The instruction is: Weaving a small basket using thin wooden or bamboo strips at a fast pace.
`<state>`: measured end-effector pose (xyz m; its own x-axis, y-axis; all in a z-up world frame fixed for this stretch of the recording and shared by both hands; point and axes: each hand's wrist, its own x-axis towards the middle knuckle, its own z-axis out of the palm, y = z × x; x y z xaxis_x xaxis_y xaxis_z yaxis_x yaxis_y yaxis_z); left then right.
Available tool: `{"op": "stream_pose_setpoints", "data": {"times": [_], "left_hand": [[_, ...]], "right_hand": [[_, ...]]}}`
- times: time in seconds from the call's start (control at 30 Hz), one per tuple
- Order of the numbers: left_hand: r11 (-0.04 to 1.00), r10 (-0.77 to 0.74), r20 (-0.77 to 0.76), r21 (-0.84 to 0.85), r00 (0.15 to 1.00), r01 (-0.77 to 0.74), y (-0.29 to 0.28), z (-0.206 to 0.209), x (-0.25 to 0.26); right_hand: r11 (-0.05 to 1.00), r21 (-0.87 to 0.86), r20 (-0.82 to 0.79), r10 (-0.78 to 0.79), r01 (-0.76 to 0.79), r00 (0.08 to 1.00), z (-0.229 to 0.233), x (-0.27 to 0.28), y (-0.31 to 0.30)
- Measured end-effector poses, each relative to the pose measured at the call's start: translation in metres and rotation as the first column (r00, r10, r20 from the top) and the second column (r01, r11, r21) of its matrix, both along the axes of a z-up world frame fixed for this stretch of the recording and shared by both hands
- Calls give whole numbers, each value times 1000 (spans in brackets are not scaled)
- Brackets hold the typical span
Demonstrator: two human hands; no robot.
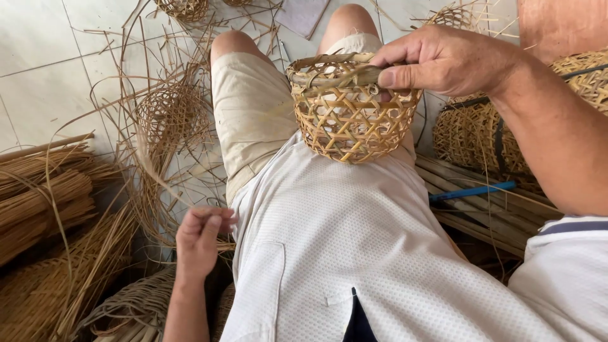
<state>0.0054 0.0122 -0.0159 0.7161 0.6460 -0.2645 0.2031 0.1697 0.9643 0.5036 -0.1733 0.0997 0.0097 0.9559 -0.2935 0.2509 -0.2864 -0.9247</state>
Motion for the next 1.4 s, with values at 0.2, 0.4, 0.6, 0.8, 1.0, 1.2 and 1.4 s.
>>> {"op": "stream_pose_setpoints", "data": {"times": [0.2,0.4,0.6,0.8,1.0,1.2,1.4], "left_hand": [[960,-271,379,169,885,221,5,66,120],[739,-546,259,597,797,313,-15,137,220],[469,-598,108,851,795,237,-20,122,247],[326,-603,43,925,796,197,-19,118,251],[191,-609,-3,970,793,151,-14,116,260],[259,-654,-40,926,755,274,-15,120,258],[457,-604,74,848,794,268,-12,117,245]], "right_hand": [[997,-77,87,-9,16,996,11,-9,8],[999,-22,187,37,-33,982,4,-11,6],[996,62,101,51,-58,994,3,-17,-3],[1000,4,189,29,-31,981,13,-22,3],[999,-24,170,-23,28,985,12,-23,4],[999,7,135,35,-36,990,9,-24,2],[996,68,85,47,-53,995,1,-17,-5]]}}
